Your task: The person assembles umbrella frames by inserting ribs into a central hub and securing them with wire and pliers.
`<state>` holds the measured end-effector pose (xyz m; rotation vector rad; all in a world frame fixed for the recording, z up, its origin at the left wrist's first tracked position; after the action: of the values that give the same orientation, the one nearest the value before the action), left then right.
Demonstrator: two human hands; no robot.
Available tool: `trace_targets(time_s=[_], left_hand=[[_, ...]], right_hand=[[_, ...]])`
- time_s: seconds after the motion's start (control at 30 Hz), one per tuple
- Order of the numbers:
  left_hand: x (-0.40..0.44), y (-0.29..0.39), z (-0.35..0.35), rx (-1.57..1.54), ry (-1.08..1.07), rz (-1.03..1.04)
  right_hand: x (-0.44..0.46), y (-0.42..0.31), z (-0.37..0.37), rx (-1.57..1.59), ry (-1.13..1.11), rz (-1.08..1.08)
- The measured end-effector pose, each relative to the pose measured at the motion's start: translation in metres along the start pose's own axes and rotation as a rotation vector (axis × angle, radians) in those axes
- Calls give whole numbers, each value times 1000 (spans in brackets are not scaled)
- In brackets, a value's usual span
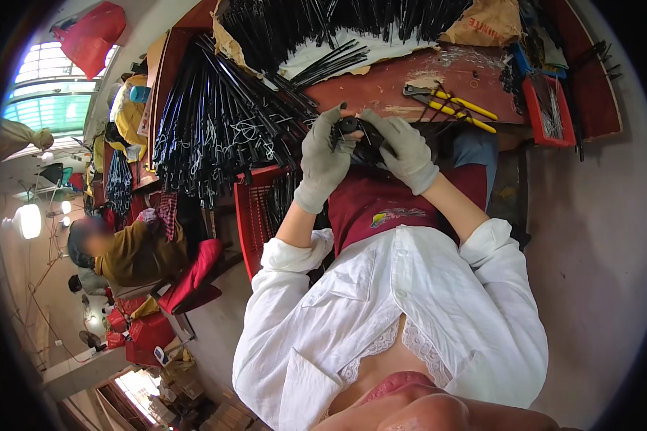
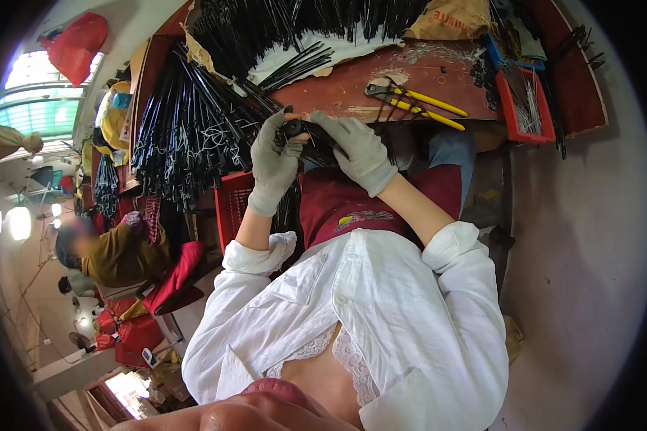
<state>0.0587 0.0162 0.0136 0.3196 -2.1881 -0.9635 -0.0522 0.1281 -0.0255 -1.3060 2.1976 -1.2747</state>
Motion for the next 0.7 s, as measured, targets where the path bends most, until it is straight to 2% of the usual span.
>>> trace_targets(time_s=[0.07, 0.13, 0.27, 0.33, 0.37, 0.4, 0.47, 0.53, 0.6, 0.7], left_hand=[[1, -1, -2, 95, -4, 62], [3, 1, -4, 26, 29, -14], [17, 7, -14, -138, -25, -84], [29, 12, -16, -81, -306, 154], [29, 14, -16, -143, -319, 70], [29, 16, -15, -141, -317, 74], [26, 21, -14, 56, -212, 142], [20, 23, -10, 51, -189, 114], [18, 21, -10, 50, -168, 84], [16, 22, -9, -30, -248, 69]], right_hand=[[4, -2, 2, 9, 42, -35], [5, -6, 5, 109, 53, -61], [6, 3, 3, 24, -53, -57], [4, 4, 4, -24, -46, -95], [3, 2, 3, -24, -45, -99], [1, -6, 0, -27, 6, -105], [-6, -17, -1, -32, 56, -109], [-13, -20, 1, -86, 84, 6], [-10, -14, -4, -97, 37, 2], [-14, -11, -6, -124, -8, -2]])
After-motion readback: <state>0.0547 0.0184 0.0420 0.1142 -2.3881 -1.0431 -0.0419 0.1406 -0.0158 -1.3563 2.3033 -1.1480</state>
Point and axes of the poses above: each hand's wrist, its own x-axis towards the middle knuckle, its own z-axis out of the palm, y = z × x, the point moved 3 cm from there along x, towards the middle knuckle, and after that the axes turned 15 degrees about z, right-handed, at the moved point
